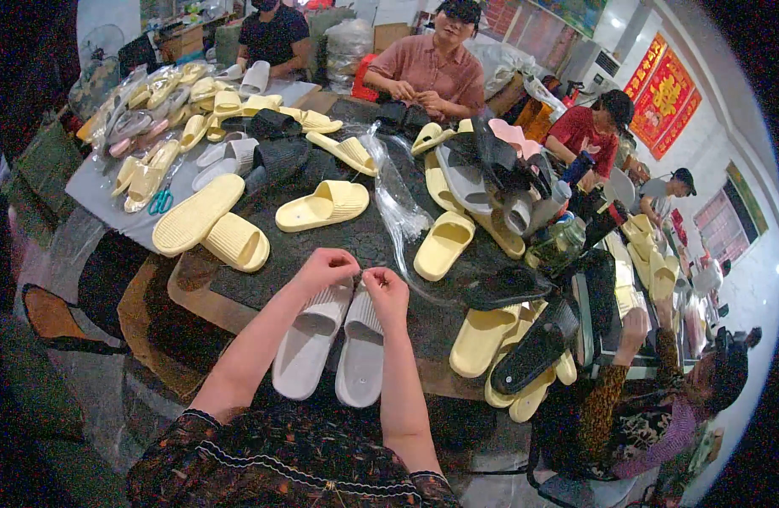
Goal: Inspecting, pairing, and organizing plastic slippers at a manufacturing station.
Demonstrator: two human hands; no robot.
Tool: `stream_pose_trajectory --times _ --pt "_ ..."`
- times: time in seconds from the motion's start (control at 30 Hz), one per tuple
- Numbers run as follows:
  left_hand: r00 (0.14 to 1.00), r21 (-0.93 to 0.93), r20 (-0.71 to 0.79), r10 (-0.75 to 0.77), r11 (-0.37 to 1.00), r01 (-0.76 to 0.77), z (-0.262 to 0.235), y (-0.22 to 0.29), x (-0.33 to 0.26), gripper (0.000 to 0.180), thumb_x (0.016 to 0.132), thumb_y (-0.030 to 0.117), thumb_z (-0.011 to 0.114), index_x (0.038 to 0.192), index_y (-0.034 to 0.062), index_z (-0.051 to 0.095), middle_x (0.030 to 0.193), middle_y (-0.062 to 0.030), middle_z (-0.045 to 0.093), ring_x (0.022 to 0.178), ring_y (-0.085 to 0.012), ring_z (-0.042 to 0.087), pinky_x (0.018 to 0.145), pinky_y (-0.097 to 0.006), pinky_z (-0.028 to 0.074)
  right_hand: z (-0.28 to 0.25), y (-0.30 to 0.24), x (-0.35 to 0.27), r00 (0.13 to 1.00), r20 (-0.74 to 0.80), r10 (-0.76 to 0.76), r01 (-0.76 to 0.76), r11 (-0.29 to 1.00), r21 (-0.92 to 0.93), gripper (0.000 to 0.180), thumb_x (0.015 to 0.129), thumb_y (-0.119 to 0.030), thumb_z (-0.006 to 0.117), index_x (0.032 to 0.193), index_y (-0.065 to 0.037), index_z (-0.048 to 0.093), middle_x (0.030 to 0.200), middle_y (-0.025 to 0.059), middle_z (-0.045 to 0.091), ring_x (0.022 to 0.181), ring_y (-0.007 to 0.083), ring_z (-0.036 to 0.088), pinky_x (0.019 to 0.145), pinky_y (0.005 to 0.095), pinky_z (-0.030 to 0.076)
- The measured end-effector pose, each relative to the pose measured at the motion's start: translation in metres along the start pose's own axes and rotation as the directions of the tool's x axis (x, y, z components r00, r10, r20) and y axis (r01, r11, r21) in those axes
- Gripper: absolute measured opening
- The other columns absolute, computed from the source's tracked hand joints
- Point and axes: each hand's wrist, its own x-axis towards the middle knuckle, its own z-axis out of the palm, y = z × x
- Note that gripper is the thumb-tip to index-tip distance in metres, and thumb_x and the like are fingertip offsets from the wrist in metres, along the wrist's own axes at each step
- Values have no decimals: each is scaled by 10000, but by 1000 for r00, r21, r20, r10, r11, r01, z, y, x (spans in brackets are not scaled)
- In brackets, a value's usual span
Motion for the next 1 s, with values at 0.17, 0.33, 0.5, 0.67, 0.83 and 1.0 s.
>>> stream_pose_trajectory --times 0.17,0.33,0.5,0.67,0.83,1.0 --pt "987 -70 -160 -32 997 21 2 3 -1 151 804 165 688 852 22 689 765 -3 659 707 -58 571 638 -228 469 0 2 1 998 -45 36 -34 999 40 132 848 -124 666 892 1 668 777 -19 621 695 36 507 636 197 420" --pt "998 -10 -64 -7 1000 6 3 9 -1 166 800 162 693 873 13 693 769 -10 667 688 -56 569 627 -225 466 -3 4 1 999 40 9 -4 992 -125 148 845 -133 669 909 0 655 802 -21 619 707 57 521 662 215 436" --pt "992 20 -118 45 999 -43 0 -1 1 167 798 159 696 870 9 692 769 -3 663 703 -58 572 649 -236 472 -1 10 6 996 -87 -5 2 1000 -30 167 842 -140 669 925 4 659 785 -19 618 702 55 513 655 218 432" --pt "999 153 6 45 987 -45 3 -5 2 144 802 151 689 867 22 693 754 -6 660 694 -66 574 642 -248 472 -2 11 4 998 29 -59 59 998 -7 153 843 -133 669 920 -1 656 769 -28 593 680 39 487 621 206 414" --pt "981 -15 -195 0 1000 -3 -2 -6 1 131 810 142 691 863 22 688 785 12 652 727 -53 565 664 -226 469 1 1 0 999 -50 -8 9 1000 3 132 843 -119 668 910 -6 657 767 -36 591 681 35 489 618 195 405" --pt "1000 65 29 3 998 -5 2 -6 2 127 815 139 677 865 23 687 755 9 648 699 -54 562 624 -222 464 -2 -2 -2 998 57 16 -12 997 -75 146 840 -130 674 921 -9 664 777 -30 606 690 36 500 623 196 406"
